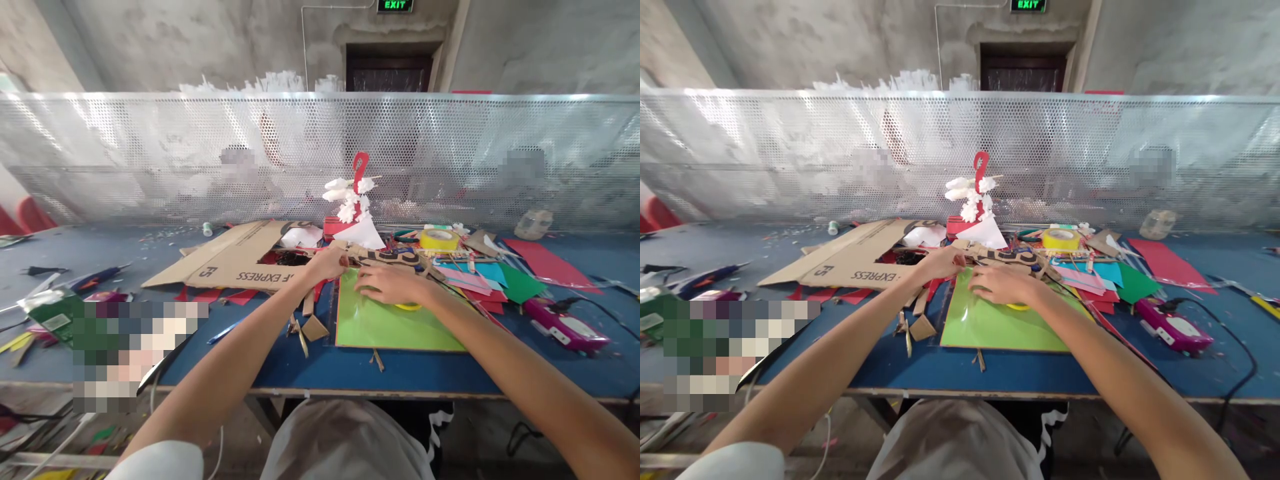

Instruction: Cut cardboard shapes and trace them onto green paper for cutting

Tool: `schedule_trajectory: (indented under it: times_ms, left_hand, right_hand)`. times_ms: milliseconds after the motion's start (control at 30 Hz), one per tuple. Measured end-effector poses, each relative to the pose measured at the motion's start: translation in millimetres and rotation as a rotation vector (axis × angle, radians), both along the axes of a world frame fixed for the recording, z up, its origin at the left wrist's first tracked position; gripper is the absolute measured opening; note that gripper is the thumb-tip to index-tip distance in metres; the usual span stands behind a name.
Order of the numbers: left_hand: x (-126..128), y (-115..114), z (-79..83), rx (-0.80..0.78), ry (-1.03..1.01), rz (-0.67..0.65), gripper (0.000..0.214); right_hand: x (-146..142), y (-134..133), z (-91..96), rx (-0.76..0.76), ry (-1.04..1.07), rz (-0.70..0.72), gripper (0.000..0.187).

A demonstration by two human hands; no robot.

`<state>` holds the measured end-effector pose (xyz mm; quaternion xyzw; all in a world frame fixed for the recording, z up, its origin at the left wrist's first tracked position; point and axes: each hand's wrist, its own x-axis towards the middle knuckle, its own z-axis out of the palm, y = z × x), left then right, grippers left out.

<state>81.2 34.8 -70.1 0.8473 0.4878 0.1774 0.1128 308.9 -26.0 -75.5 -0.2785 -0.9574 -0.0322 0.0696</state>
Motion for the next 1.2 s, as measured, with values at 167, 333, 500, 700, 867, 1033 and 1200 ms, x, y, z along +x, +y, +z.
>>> schedule_trajectory:
  times_ms: [167, 333, 500, 700, 867, 1033, 1200]
  left_hand:
    - [-1, 3, -2.1, -0.133, 0.019, 0.026, 0.022]
    - [-1, 8, -4.2, -0.419, -0.11, -0.002, 0.031]
    - [1, 4, -0.6, -0.557, -0.238, 0.049, 0.032]
    - [3, -10, 5.9, -0.684, -0.331, 0.066, 0.023]
    - [2, -10, 10.3, -0.721, -0.299, 0.043, 0.018]
    - [-6, -5, 17.6, -0.814, -0.329, 0.031, 0.028]
    - [-20, 2, 18.1, -0.869, -0.329, 0.022, 0.026]
  right_hand:
    - [0, -1, -0.6, -0.009, 0.012, -0.009, 0.031]
    - [0, -1, -0.2, -0.023, 0.019, -0.018, 0.031]
    - [1, 0, 1.3, -0.037, 0.016, -0.003, 0.029]
    - [0, -4, 7.7, -0.048, 0.032, -0.011, 0.026]
    - [-1, -7, 13.3, -0.052, 0.021, -0.025, 0.024]
    - [0, -5, 12.8, -0.045, 0.04, -0.005, 0.025]
    - [-1, -2, 9.1, -0.017, 0.038, -0.003, 0.027]
